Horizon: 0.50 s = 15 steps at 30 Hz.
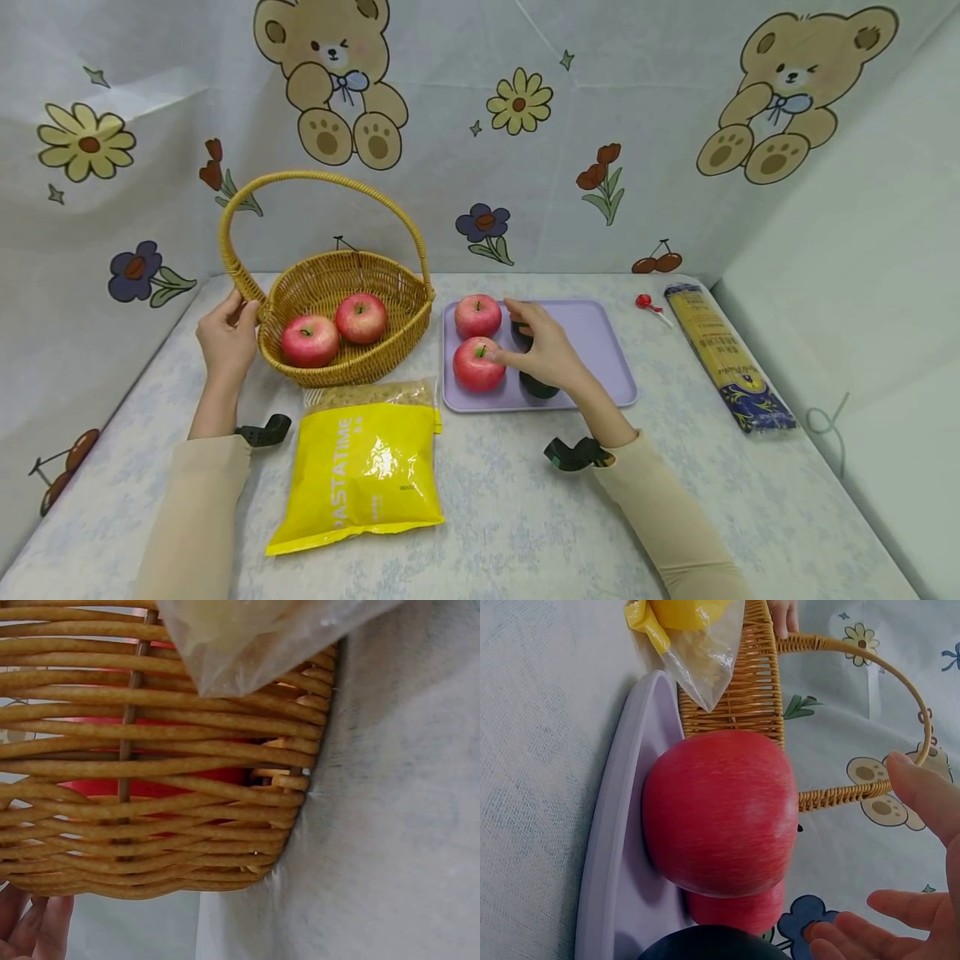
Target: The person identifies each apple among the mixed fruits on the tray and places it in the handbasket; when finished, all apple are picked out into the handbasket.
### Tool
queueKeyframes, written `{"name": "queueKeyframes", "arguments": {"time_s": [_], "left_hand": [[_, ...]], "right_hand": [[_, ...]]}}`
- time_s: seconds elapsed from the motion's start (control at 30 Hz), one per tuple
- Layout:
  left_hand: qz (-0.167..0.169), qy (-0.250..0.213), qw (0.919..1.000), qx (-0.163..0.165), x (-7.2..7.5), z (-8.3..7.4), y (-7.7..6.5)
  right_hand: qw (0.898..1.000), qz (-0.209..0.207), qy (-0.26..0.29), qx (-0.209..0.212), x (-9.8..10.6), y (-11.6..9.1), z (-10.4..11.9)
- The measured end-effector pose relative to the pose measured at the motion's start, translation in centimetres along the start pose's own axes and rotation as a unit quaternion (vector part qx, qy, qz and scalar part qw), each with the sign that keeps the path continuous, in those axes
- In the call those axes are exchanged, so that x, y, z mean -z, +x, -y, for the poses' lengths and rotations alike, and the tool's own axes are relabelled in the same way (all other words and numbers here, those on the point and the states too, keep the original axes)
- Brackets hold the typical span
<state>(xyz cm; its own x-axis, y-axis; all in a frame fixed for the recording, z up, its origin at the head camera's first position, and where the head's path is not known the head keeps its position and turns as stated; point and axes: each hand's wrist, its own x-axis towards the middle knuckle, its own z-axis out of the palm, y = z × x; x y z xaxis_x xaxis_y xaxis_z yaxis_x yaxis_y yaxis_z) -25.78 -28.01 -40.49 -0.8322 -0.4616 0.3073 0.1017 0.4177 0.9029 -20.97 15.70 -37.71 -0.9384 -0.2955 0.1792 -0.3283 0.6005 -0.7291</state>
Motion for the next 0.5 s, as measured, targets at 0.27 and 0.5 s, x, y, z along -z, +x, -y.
{"name": "queueKeyframes", "arguments": {"time_s": [0.27,0.5], "left_hand": [[0.003,0.007,0.9998,0.018,0.3,-0.1,0.0],[0.009,0.006,0.9998,0.015,0.1,-0.1,0.0]], "right_hand": [[1.0,0.007,0.002,-0.008,-0.6,0.3,-0.3],[1.0,0.013,-0.003,-0.004,-1.2,0.3,-0.7]]}}
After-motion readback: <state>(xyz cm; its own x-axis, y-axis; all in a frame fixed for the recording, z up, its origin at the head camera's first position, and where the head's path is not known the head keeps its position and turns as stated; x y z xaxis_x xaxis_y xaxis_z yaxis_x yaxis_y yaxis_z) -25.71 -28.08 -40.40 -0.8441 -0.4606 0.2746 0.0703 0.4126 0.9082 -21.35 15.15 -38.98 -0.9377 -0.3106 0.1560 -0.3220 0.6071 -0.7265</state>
